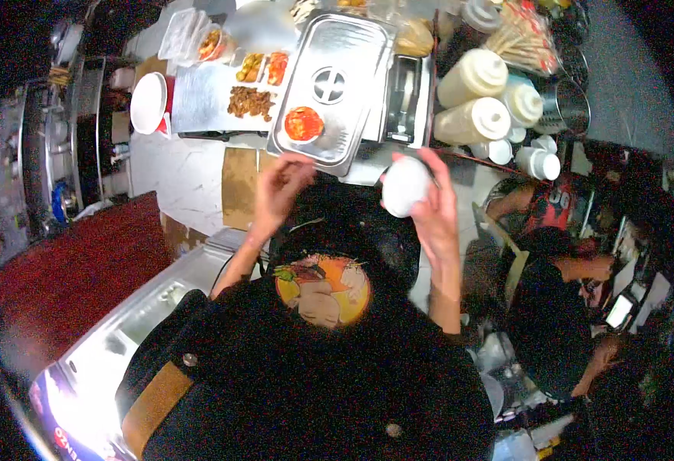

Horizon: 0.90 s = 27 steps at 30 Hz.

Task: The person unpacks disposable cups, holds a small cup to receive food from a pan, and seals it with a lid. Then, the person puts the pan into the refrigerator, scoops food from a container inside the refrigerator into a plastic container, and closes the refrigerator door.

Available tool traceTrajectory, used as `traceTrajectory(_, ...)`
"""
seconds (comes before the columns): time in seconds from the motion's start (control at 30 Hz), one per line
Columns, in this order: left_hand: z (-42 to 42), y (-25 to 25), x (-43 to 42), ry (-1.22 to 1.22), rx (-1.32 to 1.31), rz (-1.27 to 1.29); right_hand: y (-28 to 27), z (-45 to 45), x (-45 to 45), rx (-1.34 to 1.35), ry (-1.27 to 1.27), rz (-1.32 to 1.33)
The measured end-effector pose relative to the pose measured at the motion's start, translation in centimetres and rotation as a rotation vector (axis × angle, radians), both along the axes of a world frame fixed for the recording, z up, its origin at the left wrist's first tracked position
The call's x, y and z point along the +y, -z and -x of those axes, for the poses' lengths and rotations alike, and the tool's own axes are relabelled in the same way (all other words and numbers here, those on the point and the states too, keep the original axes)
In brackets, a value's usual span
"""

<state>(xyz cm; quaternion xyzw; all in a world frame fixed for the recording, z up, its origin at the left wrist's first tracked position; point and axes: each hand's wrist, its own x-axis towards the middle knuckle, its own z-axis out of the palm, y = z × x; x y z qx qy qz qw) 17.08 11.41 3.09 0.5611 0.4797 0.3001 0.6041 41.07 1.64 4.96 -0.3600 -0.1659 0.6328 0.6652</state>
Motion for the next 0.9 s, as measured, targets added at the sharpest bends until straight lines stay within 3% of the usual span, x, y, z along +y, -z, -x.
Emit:
traceTrajectory(0.07,2.7,2.0,2.2,-0.127,0.02,0.048,1.3,1.9,3.1,-0.344,-0.096,-0.007)
traceTrajectory(0.13,3.9,3.2,4.0,-0.219,-0.12,0.154,1.3,4.3,6.1,-0.597,-0.154,0.077)
traceTrajectory(0.23,4.2,4.8,6.3,-0.197,-0.24,0.245,1.3,7.5,10.1,-1.094,-0.171,0.118)
traceTrajectory(0.47,3.9,5.7,8.8,-0.01,-0.405,0.41,1.8,11.6,12.8,-1.698,-0.107,-0.021)
traceTrajectory(0.9,3.6,7.0,10.3,0.063,-0.371,0.324,1.0,14.2,13.8,-1.887,-0.23,0.168)
